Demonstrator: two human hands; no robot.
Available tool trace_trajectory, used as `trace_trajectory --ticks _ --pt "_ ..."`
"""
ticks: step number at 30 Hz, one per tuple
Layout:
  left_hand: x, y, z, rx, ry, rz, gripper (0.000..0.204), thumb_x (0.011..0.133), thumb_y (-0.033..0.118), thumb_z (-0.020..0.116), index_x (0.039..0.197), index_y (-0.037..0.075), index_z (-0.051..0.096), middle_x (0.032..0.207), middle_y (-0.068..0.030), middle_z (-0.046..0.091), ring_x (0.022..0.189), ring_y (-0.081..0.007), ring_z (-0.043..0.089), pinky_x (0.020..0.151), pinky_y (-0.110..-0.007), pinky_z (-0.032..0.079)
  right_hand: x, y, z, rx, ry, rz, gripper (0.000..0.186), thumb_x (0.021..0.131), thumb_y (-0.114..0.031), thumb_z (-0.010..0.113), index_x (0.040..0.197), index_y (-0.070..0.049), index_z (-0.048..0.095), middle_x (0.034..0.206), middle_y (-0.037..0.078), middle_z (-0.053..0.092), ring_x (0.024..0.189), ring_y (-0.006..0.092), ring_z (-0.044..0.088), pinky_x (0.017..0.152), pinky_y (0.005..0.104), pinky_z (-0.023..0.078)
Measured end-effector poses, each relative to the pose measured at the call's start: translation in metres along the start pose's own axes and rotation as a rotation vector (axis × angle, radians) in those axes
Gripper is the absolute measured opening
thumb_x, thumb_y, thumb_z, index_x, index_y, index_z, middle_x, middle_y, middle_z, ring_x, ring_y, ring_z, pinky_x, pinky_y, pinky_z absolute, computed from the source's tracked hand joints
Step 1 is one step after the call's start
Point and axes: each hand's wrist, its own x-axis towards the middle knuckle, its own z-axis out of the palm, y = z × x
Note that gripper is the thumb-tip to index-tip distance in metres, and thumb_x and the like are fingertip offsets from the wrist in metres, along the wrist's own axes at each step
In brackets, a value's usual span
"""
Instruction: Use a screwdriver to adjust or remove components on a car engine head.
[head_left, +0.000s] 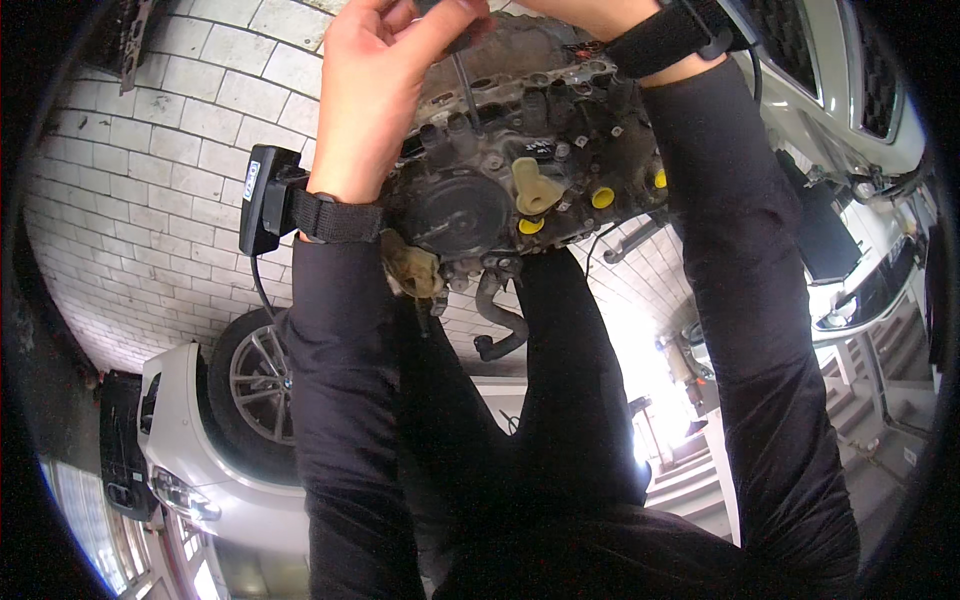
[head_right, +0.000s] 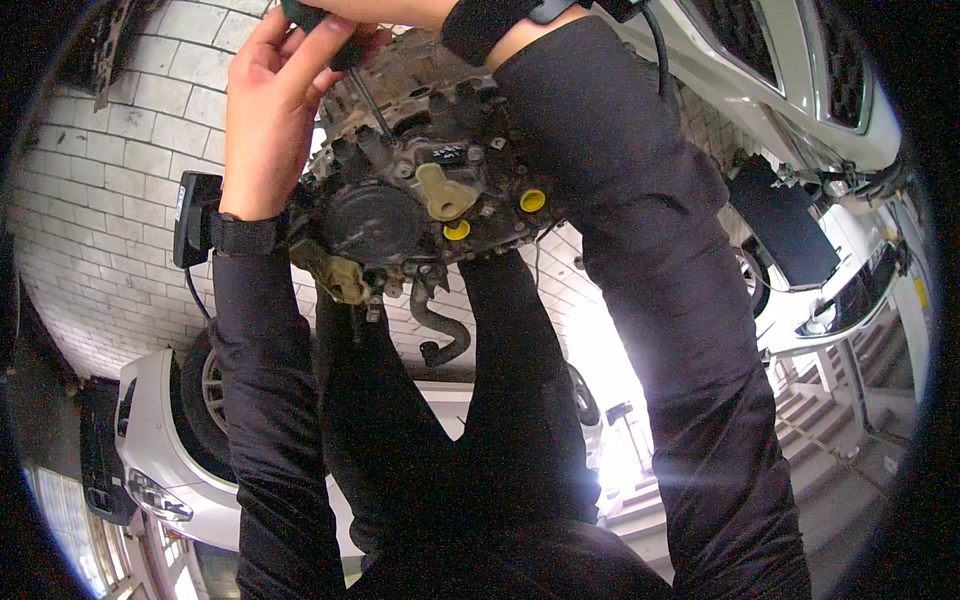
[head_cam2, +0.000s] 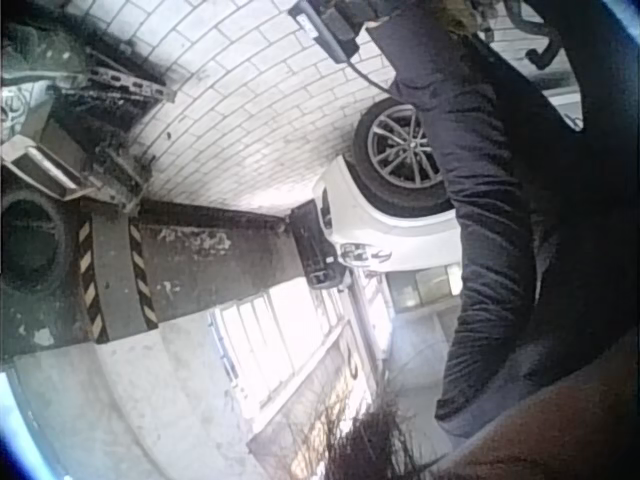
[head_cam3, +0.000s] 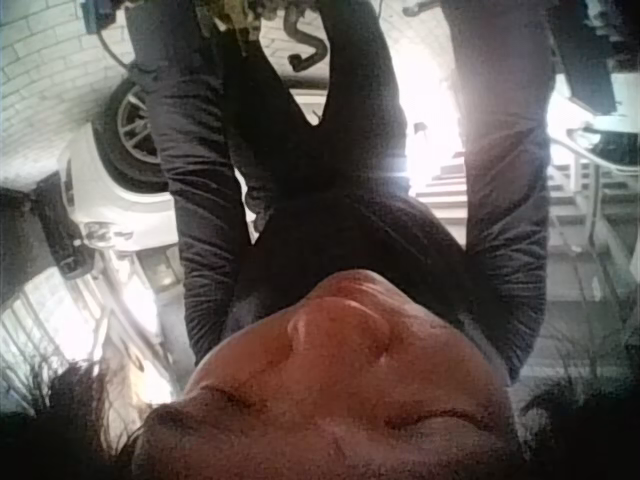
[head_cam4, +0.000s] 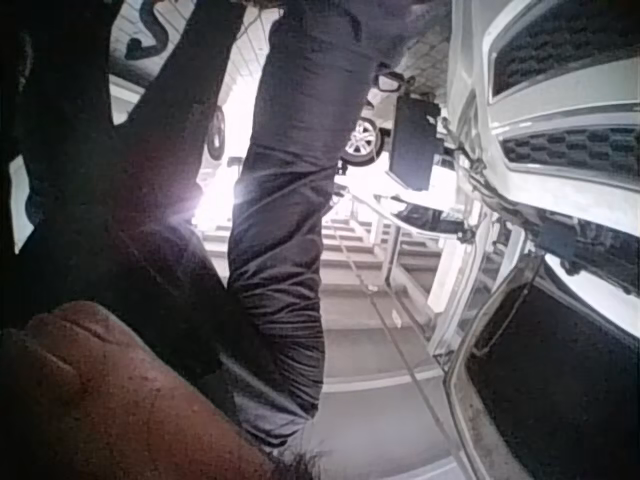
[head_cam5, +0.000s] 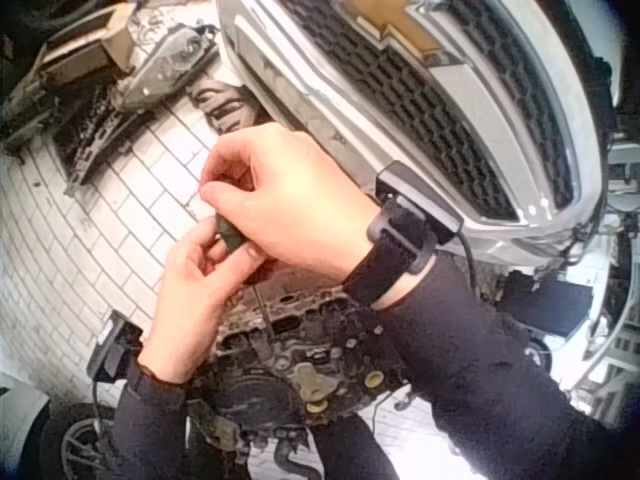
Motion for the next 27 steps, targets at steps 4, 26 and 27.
trace_trajectory --ticks 4,26,27 --pt "0.001 -0.008 -0.008 -0.007 -0.004 -0.011 0.031 0.097 0.008 0.065 0.124 -0.003 0.056 0.107 -0.0080 0.070 0.096 -0.0148 0.068 0.088 -0.027 0.054 0.001 0.001 0.002 0.324 -0.095 0.147 0.024 0.086 -0.017 0.070 0.093 0.007 0.068 0.079 0.016 0.069 0.070 0.0244 0.068 0.066 0.0334 0.053" --pt "0.008 0.002 0.019 0.029 0.125 0.068 0.033 0.089 -0.001 0.070 0.118 -0.001 0.053 0.100 -0.0104 0.072 0.090 -0.0150 0.070 0.082 -0.025 0.057 -0.008 0.002 -0.015 0.091 0.029 -0.018 0.022 0.086 -0.013 0.069 0.101 0.003 0.066 0.087 0.016 0.071 0.080 0.0229 0.071 0.072 0.0325 0.055" --pt "0.008 0.003 0.019 0.029 0.126 0.074 0.033 0.089 -0.001 0.070 0.118 -0.001 0.053 0.100 -0.0104 0.072 0.090 -0.0150 0.070 0.082 -0.025 0.057 -0.008 0.001 -0.017 0.088 0.030 -0.023 0.022 0.086 -0.013 0.069 0.101 0.003 0.066 0.087 0.016 0.071 0.080 0.0229 0.071 0.072 0.0325 0.055"
